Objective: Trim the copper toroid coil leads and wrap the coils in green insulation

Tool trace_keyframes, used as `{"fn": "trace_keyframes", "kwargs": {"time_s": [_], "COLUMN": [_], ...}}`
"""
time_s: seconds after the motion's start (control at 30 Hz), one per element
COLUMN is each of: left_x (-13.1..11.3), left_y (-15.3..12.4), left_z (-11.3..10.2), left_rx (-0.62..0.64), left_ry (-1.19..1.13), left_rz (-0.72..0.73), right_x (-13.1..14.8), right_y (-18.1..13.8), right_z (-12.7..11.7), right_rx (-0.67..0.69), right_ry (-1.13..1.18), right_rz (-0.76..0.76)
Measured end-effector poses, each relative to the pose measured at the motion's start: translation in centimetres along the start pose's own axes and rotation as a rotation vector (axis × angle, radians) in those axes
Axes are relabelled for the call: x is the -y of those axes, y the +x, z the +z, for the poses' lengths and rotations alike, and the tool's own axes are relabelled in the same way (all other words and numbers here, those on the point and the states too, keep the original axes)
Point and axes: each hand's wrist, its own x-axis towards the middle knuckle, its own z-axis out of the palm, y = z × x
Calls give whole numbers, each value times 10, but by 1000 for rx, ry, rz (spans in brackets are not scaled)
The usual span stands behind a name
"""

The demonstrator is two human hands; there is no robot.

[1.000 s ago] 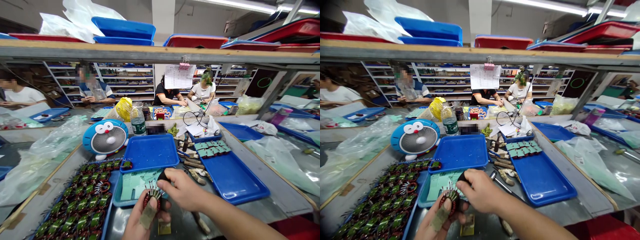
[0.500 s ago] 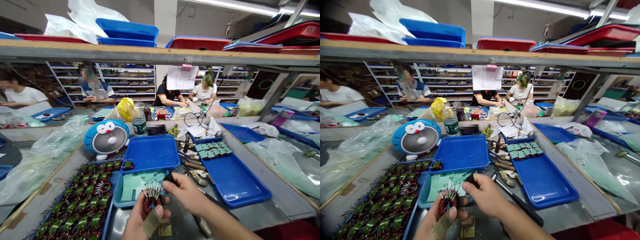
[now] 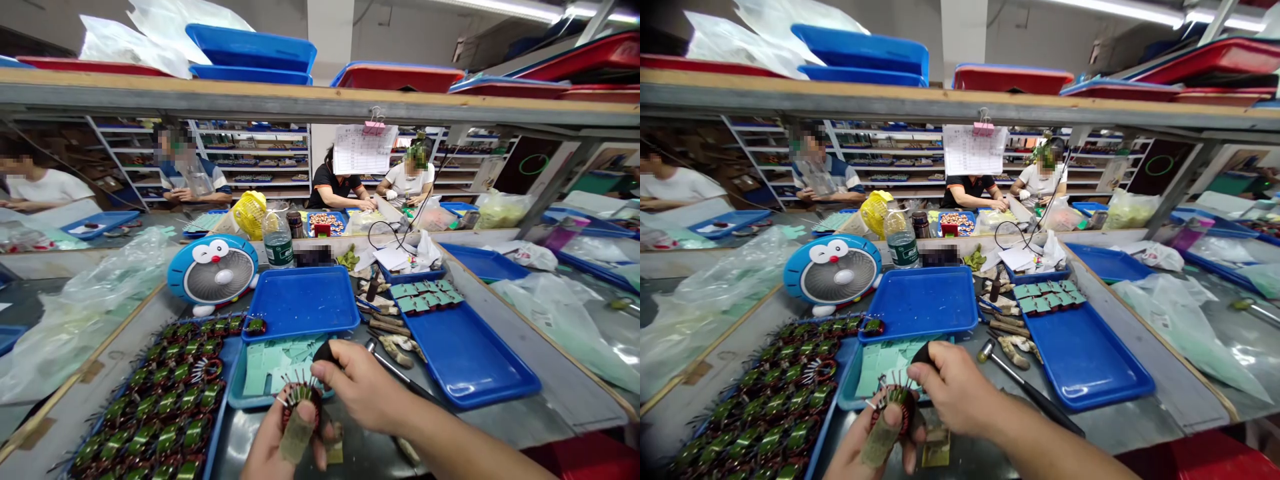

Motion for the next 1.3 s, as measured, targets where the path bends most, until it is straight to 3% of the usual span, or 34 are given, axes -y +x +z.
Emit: {"fn": "trace_keyframes", "kwargs": {"time_s": [0.3, 0.63, 0.8, 1.3], "left_x": [-15, -12, -10, -7], "left_y": [6, 12, 12, 13], "left_z": [0, -4, -9, -5], "left_rx": [-27, -60, -5, -4], "left_ry": [98, 178, 231, 108], "left_rz": [-19, 38, 40, 9], "right_x": [0, -5, -15, -19], "right_y": [11, 14, 14, 12], "right_z": [5, 6, 9, 5], "right_rx": [-37, -7, 8, 16], "right_ry": [-197, -77, -30, -10], "right_rz": [-85, -15, -3, 17]}}
